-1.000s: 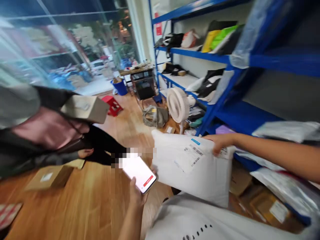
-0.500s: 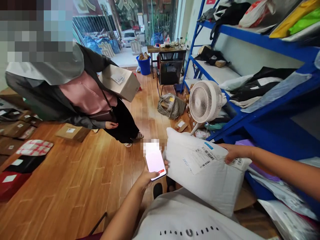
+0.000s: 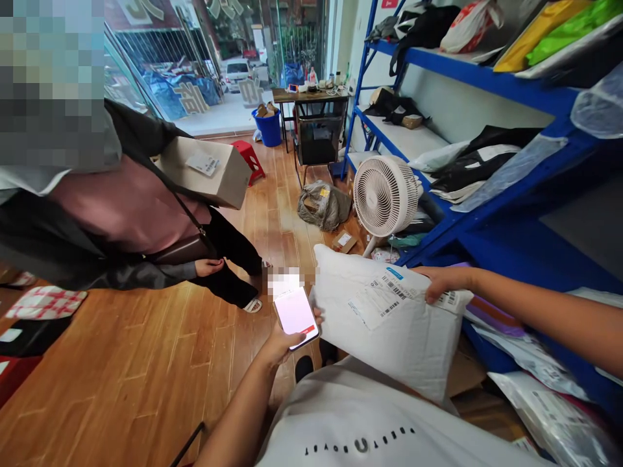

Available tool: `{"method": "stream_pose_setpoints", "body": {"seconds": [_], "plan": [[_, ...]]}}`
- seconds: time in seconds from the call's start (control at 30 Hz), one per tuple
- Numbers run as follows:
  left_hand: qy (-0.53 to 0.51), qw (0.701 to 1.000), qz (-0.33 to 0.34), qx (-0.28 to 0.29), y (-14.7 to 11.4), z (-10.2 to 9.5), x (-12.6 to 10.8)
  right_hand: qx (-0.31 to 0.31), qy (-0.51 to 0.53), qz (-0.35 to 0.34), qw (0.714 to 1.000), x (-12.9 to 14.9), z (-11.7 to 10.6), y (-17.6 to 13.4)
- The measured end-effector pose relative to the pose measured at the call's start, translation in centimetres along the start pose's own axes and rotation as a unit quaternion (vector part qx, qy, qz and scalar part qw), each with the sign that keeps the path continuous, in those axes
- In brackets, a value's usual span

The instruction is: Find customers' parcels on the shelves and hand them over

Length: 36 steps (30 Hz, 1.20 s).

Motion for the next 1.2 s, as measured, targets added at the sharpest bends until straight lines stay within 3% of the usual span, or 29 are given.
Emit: {"method": "stream_pose_setpoints", "body": {"seconds": [0.2, 0.63, 1.2], "plan": [[0.013, 0.999, 0.004, -0.036, -0.2, 0.6, 0.4, -0.042, -0.090, 0.010, 0.995, 0.4, -0.8, -0.1], [0.030, 0.989, 0.024, -0.141, 1.0, 1.5, 0.6, -0.042, -0.069, 0.021, 0.997, 0.7, -2.4, -0.4], [0.006, 0.991, 0.035, -0.131, 1.5, 0.4, 0.2, -0.044, -0.096, 0.016, 0.994, 0.4, -4.1, 1.7]]}}
Point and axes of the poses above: each hand's wrist, its own y-axis towards the middle knuckle, its own z-axis out of the palm, x = y × z, the point moved 3 cm from there along y, towards the middle knuckle, and after that the axes turned 13 degrees about -y, right-handed, at the moved point
